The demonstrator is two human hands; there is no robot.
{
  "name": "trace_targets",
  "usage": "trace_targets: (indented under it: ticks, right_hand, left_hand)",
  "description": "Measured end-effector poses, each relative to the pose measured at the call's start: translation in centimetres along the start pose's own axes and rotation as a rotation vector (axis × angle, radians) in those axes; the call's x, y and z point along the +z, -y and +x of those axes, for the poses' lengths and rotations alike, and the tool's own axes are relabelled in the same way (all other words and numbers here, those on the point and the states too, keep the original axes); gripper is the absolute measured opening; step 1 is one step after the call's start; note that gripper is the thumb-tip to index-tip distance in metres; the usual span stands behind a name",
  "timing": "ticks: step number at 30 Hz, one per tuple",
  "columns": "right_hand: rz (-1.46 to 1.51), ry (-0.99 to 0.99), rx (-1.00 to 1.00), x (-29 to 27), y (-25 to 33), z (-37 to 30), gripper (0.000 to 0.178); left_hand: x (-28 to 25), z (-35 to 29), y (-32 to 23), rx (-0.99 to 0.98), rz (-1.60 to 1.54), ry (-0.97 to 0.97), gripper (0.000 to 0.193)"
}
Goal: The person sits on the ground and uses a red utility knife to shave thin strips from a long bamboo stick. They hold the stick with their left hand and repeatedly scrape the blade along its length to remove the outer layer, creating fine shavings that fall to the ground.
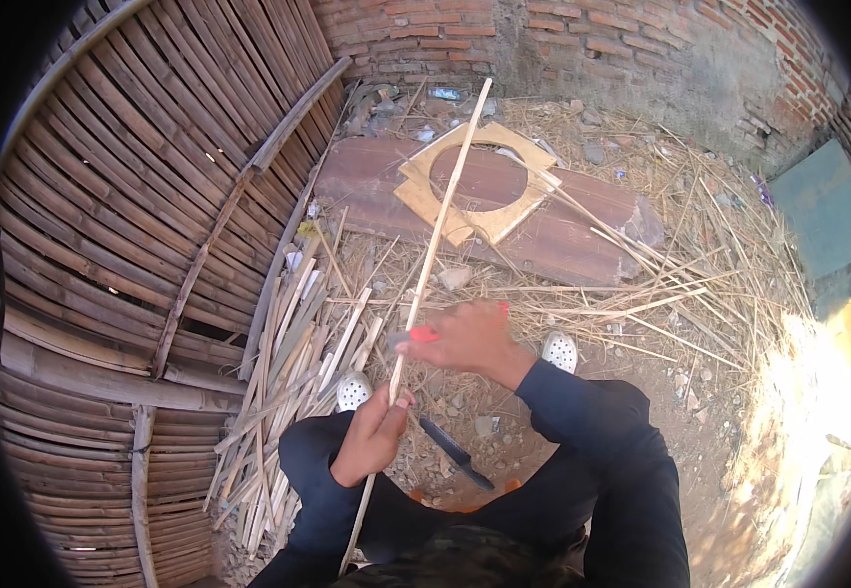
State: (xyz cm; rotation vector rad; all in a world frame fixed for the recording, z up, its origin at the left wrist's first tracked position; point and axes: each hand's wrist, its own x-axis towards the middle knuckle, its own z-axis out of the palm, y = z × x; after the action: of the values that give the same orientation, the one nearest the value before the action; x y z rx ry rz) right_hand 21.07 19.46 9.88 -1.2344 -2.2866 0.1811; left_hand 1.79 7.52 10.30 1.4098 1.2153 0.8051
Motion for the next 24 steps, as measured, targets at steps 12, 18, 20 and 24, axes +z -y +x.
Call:
trace_targets:
  ticks: [12,18,20,24]
  right_hand:
    - [-0.006,-0.031,0.049,-0.8,-1.0,0.3,0.067]
    - [-0.249,-0.155,0.272,-3.2,-10.9,2.4,0.066]
    - [-0.24,-0.206,0.273,-3.2,-11.4,2.6,0.066]
    - [-0.333,-0.345,0.406,-4.9,-16.7,2.4,0.066]
  left_hand:
    - [-0.3,-0.8,-0.9,-0.014,0.081,0.041,0.019]
    - [0.0,-0.7,-1.7,-0.002,0.136,0.154,0.017]
    - [0.4,-0.4,-1.4,0.074,0.161,0.151,0.015]
    - [1.1,-1.5,-1.1,0.089,0.093,0.24,0.014]
